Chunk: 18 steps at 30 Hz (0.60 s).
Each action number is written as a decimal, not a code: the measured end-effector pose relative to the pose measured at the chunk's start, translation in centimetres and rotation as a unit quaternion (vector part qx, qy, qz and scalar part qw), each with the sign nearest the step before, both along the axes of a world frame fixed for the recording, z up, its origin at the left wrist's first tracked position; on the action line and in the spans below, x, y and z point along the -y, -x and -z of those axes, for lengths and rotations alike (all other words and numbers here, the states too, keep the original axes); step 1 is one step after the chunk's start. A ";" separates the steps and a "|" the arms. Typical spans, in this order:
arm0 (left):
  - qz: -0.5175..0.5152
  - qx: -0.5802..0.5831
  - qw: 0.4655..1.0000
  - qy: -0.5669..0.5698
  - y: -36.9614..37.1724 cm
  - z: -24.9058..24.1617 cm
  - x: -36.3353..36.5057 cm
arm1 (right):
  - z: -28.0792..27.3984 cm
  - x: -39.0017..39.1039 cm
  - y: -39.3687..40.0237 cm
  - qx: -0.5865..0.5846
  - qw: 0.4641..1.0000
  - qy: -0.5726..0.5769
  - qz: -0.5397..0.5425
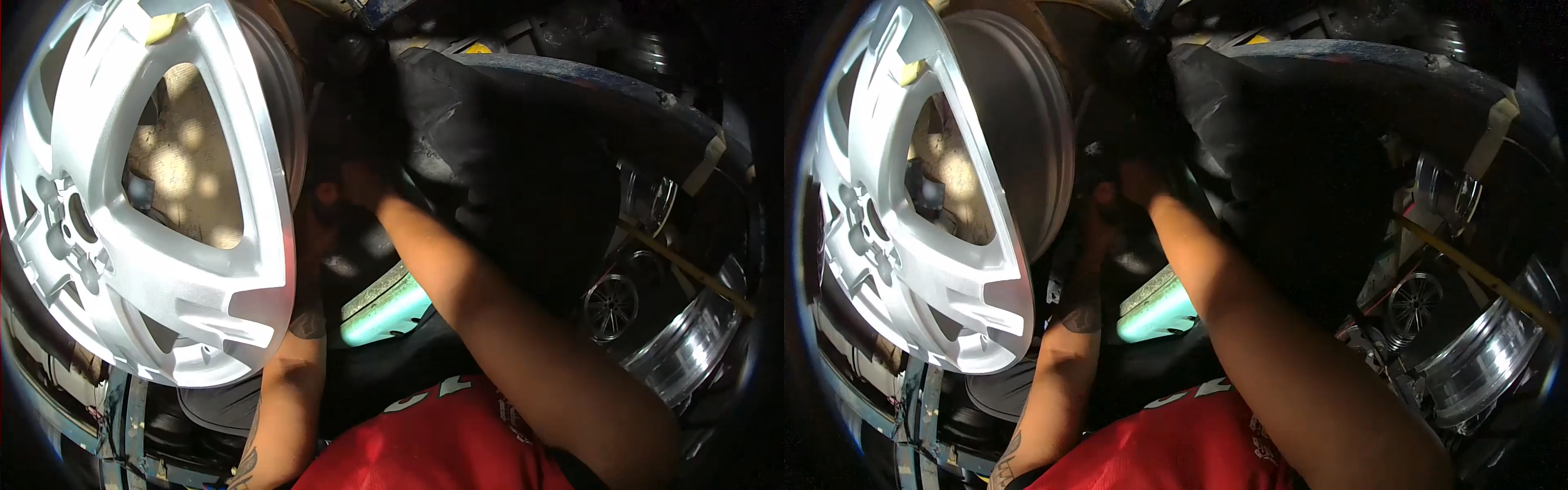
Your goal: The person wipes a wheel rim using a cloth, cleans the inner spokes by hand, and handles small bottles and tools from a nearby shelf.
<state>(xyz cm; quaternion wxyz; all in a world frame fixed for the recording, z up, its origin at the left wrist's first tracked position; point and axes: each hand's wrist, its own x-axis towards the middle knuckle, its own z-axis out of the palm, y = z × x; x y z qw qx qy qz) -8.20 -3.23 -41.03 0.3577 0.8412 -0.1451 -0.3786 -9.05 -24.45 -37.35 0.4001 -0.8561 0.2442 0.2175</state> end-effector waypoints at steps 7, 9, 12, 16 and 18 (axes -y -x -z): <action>-0.143 -0.178 0.974 0.011 -1.9 -3.7 2.4 | 3.2 -0.7 -0.9 0.030 0.999 0.010 0.013; -0.121 -0.144 0.982 0.004 -1.4 -2.7 1.4 | 1.1 0.6 -2.3 -0.051 0.998 0.037 -0.001; -0.081 -0.080 0.993 0.017 -0.7 -3.3 1.2 | 1.8 0.6 -1.8 -0.093 0.994 0.053 0.009; -0.031 -0.018 0.999 0.033 -0.6 -5.8 2.7 | 3.2 0.1 -1.4 -0.087 0.994 0.064 0.005; -0.035 -0.102 0.994 0.004 -0.6 -7.0 3.7 | 2.9 0.2 -0.9 -0.087 0.991 0.080 -0.063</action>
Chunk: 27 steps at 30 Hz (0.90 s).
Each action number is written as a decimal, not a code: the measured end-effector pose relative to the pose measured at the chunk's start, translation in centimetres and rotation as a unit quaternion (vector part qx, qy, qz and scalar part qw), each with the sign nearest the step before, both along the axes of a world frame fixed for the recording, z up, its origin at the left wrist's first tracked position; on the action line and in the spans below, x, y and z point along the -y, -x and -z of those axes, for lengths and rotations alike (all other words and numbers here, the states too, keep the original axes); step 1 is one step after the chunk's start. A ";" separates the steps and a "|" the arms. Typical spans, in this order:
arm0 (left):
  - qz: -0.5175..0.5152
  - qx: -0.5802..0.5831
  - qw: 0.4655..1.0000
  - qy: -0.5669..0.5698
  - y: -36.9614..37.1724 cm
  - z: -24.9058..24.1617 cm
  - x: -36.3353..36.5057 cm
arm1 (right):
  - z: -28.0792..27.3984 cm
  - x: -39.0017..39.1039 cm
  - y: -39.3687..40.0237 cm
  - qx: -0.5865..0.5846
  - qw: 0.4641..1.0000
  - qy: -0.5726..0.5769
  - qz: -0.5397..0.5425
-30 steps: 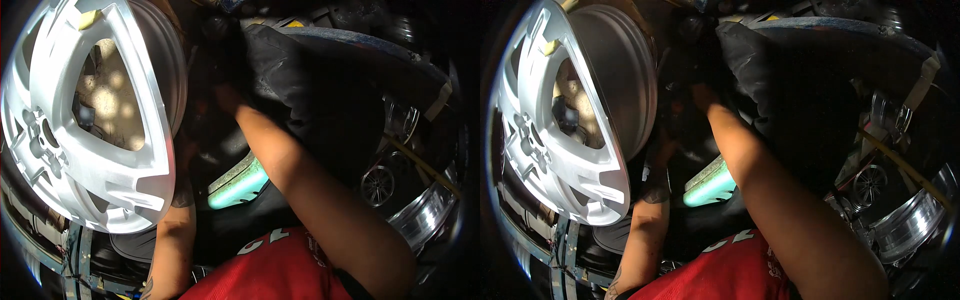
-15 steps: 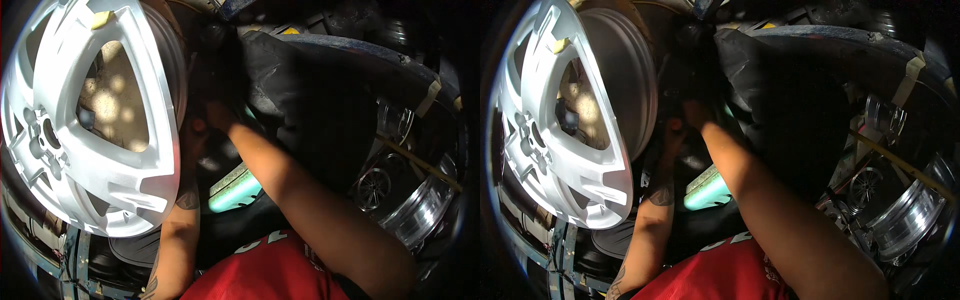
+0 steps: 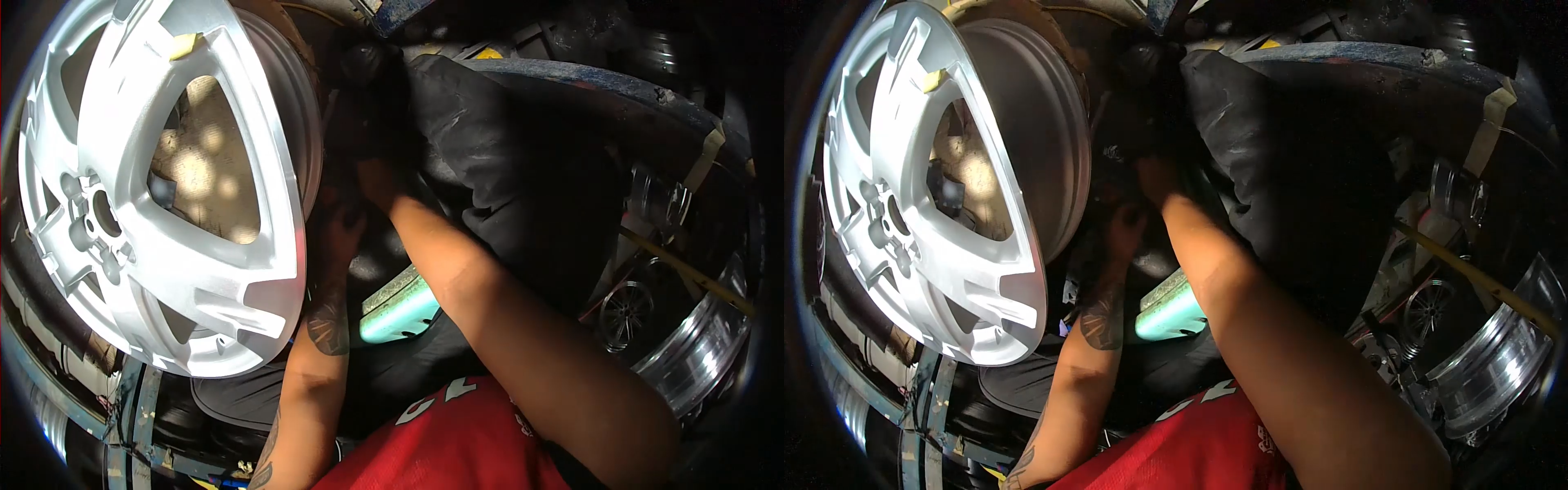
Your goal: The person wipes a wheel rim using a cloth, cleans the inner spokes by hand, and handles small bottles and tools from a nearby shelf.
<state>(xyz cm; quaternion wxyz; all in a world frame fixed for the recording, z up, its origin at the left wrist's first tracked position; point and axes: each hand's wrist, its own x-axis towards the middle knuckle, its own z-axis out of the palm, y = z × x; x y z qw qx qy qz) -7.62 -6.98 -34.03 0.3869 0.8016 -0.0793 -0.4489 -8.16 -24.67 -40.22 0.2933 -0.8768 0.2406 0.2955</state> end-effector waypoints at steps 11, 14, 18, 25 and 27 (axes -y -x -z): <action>-0.177 0.041 0.983 -0.025 -1.9 0.3 1.7 | -3.9 0.3 -0.5 0.019 0.996 -0.078 -0.024; -0.176 0.007 0.984 -0.030 -2.3 0.5 1.5 | -3.5 0.5 -0.1 0.043 0.994 -0.097 0.007; -0.138 0.004 0.990 0.004 -1.5 0.4 0.1 | -3.5 0.5 -0.9 0.085 0.983 -0.122 0.103; -0.017 0.010 0.996 -0.090 -1.1 -3.6 0.6 | -0.6 0.3 -0.5 0.070 0.991 -0.017 0.109; -0.002 -0.004 0.995 -0.102 -1.7 -5.2 1.3 | 6.8 0.0 2.0 0.051 0.997 -0.036 0.040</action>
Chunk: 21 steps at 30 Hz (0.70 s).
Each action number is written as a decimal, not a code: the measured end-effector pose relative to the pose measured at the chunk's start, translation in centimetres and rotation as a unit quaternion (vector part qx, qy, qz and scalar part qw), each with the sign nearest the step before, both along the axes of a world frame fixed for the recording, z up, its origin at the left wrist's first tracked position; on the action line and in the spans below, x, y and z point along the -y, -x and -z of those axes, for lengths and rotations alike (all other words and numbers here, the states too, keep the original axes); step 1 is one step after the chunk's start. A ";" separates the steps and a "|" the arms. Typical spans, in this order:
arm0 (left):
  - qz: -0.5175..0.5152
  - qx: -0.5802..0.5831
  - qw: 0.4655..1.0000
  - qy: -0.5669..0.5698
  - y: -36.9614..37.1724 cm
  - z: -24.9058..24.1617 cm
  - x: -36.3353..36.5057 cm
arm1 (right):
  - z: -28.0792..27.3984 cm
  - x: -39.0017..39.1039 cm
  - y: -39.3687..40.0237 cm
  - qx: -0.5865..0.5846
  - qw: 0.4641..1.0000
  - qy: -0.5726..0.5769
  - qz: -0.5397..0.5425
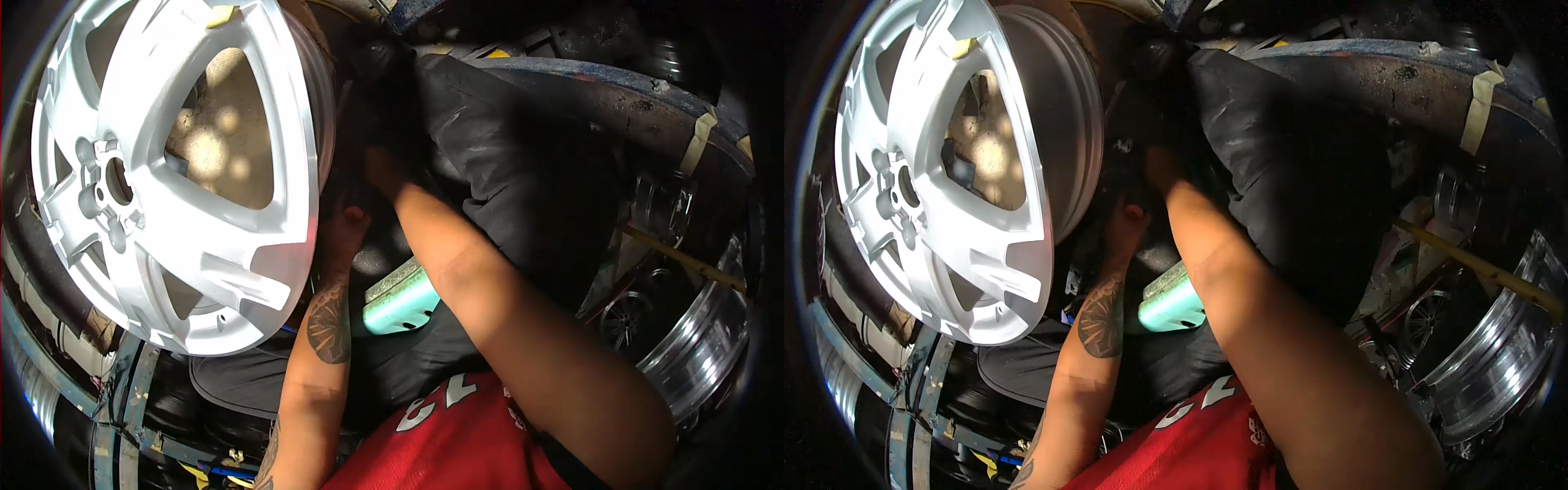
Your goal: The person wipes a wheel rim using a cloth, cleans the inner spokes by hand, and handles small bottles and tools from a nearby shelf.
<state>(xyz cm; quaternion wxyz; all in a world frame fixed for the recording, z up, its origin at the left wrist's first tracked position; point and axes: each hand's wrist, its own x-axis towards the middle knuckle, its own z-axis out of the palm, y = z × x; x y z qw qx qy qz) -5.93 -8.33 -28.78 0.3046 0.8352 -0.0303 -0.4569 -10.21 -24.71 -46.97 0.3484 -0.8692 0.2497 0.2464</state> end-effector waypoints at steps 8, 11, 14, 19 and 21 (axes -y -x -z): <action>0.047 0.051 0.998 0.013 -0.6 -2.3 1.9 | -4.0 -0.2 -1.8 -0.013 0.998 -0.016 0.058; 0.071 0.042 0.996 0.025 -1.0 -2.7 3.0 | -5.1 0.4 -2.5 -0.005 0.998 -0.001 0.065; 0.103 0.033 0.994 0.028 -1.5 -3.0 3.8 | -6.6 0.9 -3.2 0.032 0.996 -0.008 0.079; 0.063 -0.078 0.994 0.046 -2.6 -5.0 4.5 | -7.5 1.6 -4.3 0.005 0.995 0.022 0.099; 0.081 -0.018 0.994 0.072 -2.2 -6.5 4.1 | -5.6 1.7 -3.4 0.006 0.994 0.056 0.093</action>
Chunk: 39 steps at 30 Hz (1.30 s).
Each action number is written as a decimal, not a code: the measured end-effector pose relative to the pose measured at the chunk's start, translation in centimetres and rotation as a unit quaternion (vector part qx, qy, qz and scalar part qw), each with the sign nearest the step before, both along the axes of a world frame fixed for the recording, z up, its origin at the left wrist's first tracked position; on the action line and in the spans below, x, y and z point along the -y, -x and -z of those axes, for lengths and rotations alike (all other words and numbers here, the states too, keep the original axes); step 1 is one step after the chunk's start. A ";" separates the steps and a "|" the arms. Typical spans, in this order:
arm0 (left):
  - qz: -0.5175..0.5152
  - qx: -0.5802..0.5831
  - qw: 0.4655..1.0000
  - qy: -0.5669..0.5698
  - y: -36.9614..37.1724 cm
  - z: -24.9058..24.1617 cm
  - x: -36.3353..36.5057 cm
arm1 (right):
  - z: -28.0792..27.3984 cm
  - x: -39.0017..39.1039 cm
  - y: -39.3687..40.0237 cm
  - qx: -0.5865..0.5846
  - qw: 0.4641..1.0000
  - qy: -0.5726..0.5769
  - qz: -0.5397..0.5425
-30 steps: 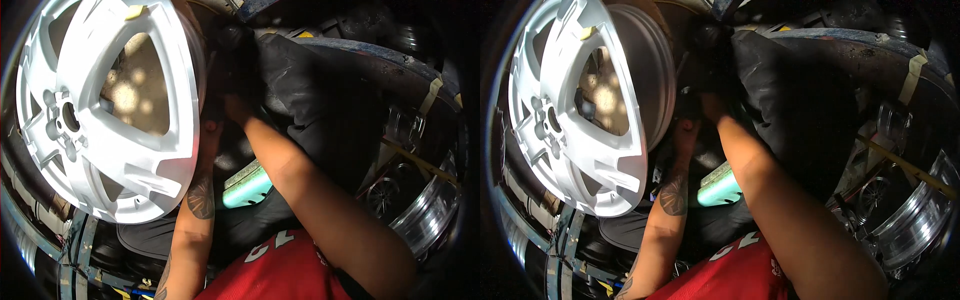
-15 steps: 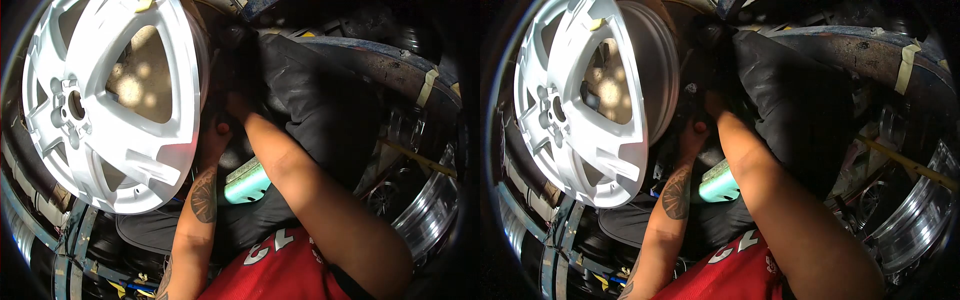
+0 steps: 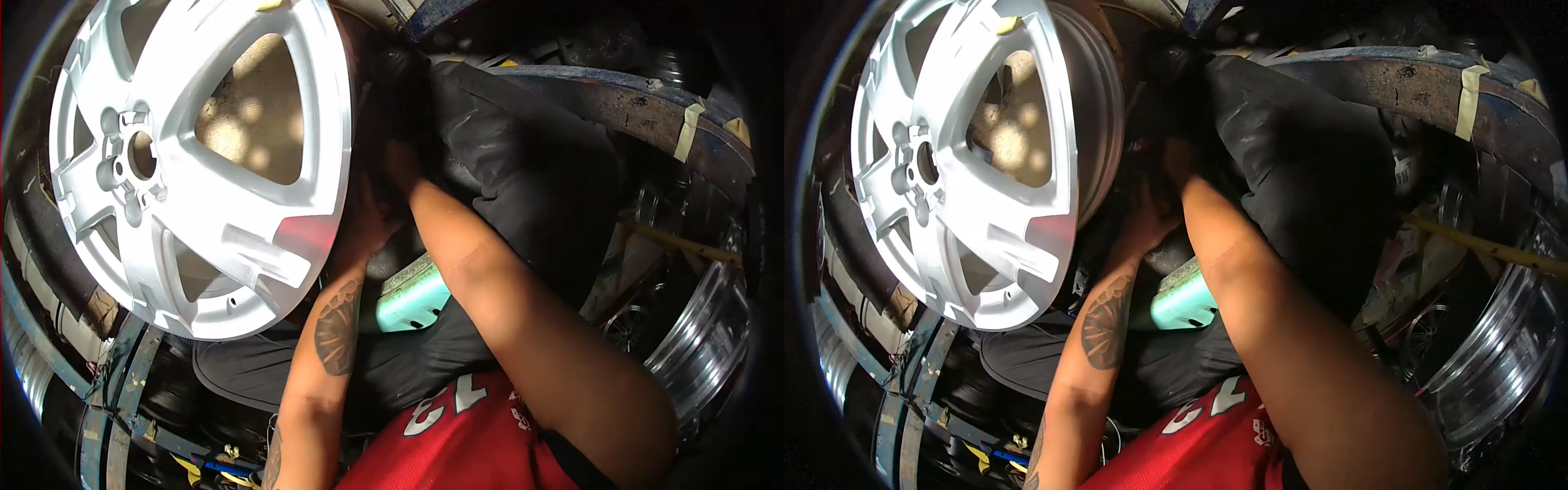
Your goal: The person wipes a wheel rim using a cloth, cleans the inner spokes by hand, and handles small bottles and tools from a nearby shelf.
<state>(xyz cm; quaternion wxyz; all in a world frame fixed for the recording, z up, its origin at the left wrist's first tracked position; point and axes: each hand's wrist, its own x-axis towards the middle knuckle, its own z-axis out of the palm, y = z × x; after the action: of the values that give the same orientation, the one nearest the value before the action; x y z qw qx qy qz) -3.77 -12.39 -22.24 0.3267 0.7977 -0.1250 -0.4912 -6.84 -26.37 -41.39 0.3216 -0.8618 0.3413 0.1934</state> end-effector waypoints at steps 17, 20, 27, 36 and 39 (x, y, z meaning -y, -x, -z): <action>0.540 0.082 0.836 0.048 -6.9 -20.6 1.6 | 7.4 -3.0 -5.3 0.093 0.970 0.111 -0.196; 0.483 0.111 0.852 0.168 -8.0 -21.8 1.2 | 5.7 -2.7 -8.8 0.116 0.959 0.113 -0.232; 0.323 0.270 0.866 0.269 -4.6 -19.0 0.6 | 2.1 -2.6 -12.1 0.148 0.942 0.108 -0.281; 0.416 0.369 0.815 0.163 -4.3 -19.6 1.8 | 0.0 0.0 -14.2 0.191 0.934 0.109 -0.283; 0.354 0.309 0.867 0.166 -3.6 -18.4 2.1 | 0.1 0.3 -14.2 0.203 0.933 0.102 -0.279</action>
<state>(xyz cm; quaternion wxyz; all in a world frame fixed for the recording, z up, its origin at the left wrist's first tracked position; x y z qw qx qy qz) -0.17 -14.53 -3.81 0.2033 0.7447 -0.5737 -0.2738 7.39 -26.67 -41.46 0.2274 -0.9714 0.0324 0.0604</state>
